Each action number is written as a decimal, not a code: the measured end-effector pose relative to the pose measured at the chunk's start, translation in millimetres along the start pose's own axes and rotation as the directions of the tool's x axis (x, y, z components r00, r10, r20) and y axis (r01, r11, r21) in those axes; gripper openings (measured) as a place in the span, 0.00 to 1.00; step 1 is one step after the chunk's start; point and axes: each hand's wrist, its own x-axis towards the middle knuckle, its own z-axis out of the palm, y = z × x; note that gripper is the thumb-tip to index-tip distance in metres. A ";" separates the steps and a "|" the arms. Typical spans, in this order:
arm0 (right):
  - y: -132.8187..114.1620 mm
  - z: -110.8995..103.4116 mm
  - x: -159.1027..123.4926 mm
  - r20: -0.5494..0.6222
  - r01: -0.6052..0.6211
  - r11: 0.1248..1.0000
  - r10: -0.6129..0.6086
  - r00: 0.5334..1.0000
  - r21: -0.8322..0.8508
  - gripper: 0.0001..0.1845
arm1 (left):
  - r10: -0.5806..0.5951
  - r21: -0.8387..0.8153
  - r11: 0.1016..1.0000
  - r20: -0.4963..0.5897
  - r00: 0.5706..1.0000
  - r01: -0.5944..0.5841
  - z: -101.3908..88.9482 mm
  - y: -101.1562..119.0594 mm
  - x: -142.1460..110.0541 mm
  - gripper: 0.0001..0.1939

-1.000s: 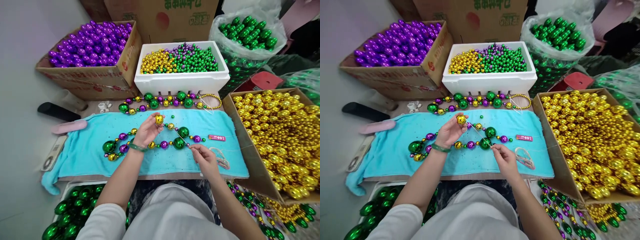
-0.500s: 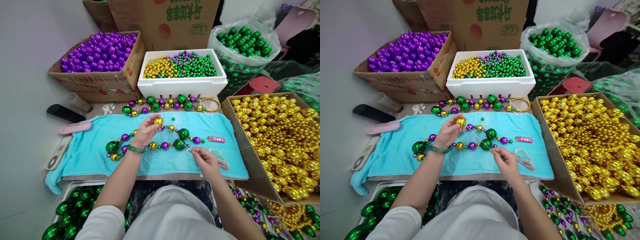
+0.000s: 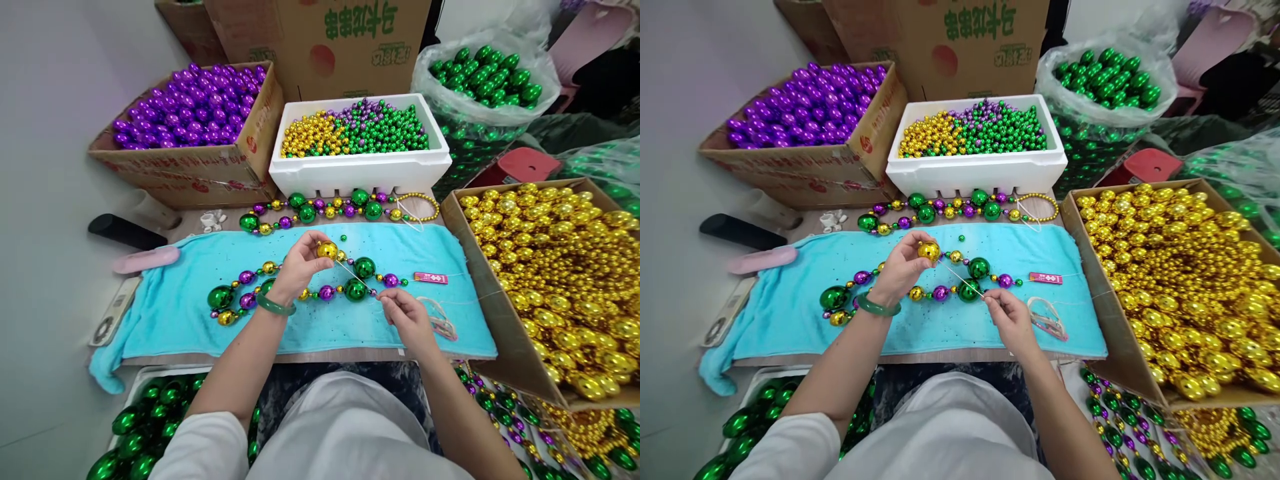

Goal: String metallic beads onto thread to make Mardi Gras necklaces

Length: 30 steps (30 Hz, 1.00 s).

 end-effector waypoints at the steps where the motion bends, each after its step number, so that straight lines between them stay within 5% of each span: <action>1: 1.6 0.4 0.3 0.000 -0.004 1.000 0.004 1.000 0.011 0.17 | 0.011 -0.004 1.000 -0.001 1.000 -0.011 2.9 -2.3 -0.5 0.24; 6: 8.0 1.7 5.0 -0.001 -0.003 0.997 0.003 1.000 0.082 0.17 | -0.038 0.027 0.999 0.159 0.987 0.034 12.1 -10.6 -3.3 0.26; 10: 11.2 -1.4 11.6 -0.042 -0.010 0.981 0.018 0.999 0.194 0.17 | -0.251 0.254 0.957 0.476 0.843 0.142 0.1 -5.4 19.5 0.25; 11: 11.8 -3.2 13.1 -0.065 -0.012 0.976 0.027 0.997 0.218 0.17 | -0.288 0.337 0.932 0.455 0.843 0.136 -4.7 -5.0 31.2 0.22; 14: 13.6 -10.0 15.9 -0.128 -0.017 0.965 0.052 0.990 0.260 0.17 | -0.215 0.629 0.772 0.126 0.968 0.090 -15.4 -14.2 74.0 0.10; 16: 15.0 -14.0 16.8 -0.152 -0.023 0.962 0.067 0.986 0.270 0.17 | -0.152 0.783 0.616 0.011 0.988 0.086 -16.4 -28.8 100.9 0.04; 18: 16.8 -16.6 17.1 -0.164 -0.031 0.962 0.078 0.983 0.272 0.17 | -0.160 0.825 0.558 -0.001 0.987 0.091 -13.2 -45.1 120.3 0.04; 22: 20.1 -18.0 16.2 -0.169 -0.024 0.968 0.067 0.983 0.249 0.17 | -0.196 0.788 0.603 -0.005 0.981 0.125 -2.8 -63.7 132.9 0.09; 26: 20.4 -16.5 13.5 -0.178 -0.016 0.981 0.051 0.983 0.195 0.17 | -0.194 0.676 0.716 -0.047 0.980 0.175 5.6 -52.0 115.3 0.03; 30: 19.4 -11.4 10.6 -0.192 0.003 0.989 0.026 0.981 0.150 0.18 | -0.293 0.089 0.949 -0.094 0.951 0.302 12.7 -27.2 81.6 0.07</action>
